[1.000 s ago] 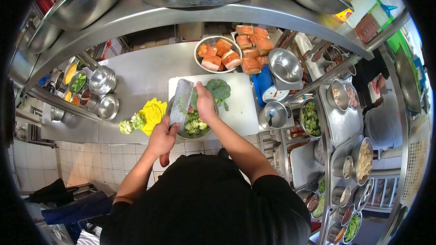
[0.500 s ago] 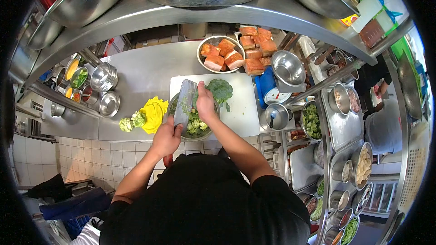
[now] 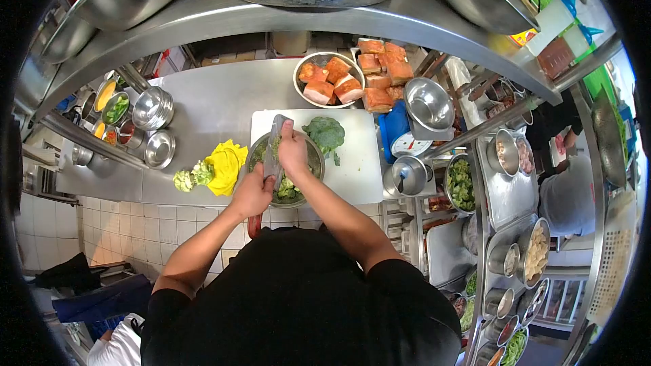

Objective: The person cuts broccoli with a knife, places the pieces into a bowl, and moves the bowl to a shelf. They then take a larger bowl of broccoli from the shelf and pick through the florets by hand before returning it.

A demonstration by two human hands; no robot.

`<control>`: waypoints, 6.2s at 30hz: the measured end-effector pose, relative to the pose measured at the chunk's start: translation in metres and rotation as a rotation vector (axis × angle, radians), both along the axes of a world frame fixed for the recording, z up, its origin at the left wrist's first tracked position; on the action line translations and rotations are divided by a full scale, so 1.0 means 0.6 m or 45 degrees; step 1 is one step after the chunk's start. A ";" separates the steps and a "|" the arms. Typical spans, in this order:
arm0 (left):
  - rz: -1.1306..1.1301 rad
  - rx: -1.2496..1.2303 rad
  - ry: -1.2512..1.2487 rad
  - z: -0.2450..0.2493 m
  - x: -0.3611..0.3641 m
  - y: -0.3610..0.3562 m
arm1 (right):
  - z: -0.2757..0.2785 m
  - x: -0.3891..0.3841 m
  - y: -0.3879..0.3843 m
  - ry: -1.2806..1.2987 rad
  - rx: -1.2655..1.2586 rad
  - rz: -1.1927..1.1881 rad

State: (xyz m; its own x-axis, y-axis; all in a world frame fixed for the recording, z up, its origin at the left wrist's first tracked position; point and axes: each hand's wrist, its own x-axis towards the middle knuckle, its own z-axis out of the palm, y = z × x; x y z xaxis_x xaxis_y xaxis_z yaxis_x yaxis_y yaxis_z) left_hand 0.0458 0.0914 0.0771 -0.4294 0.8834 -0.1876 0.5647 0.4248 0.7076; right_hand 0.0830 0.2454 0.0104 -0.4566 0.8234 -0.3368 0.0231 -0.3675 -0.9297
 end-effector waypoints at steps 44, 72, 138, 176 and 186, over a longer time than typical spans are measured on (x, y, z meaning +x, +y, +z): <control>0.350 0.193 -0.771 -0.107 -0.049 -0.076 | 0.189 0.382 0.468 -1.480 1.169 -0.011; 0.539 0.385 -0.915 -0.122 -0.069 -0.112 | 0.001 0.109 0.087 -0.841 1.336 1.037; 0.463 0.058 -1.049 -0.070 0.320 0.022 | -0.404 1.159 0.470 0.394 -0.020 -1.600; 0.260 0.274 -1.234 -0.077 0.196 -0.235 | -0.170 0.792 -0.169 0.379 -0.488 -1.224; 0.443 0.573 -1.101 -0.053 0.183 -0.248 | -0.174 0.320 -0.181 0.293 -0.578 -0.268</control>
State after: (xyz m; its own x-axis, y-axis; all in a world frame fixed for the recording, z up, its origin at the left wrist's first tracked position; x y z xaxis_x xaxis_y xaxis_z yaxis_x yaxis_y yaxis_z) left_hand 0.1556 -0.0571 0.0453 -0.5497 0.8012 -0.2364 -0.3157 0.0627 0.9468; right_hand 0.2751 0.1366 -0.0940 -0.4017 0.7001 -0.5903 -0.2794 -0.7076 -0.6491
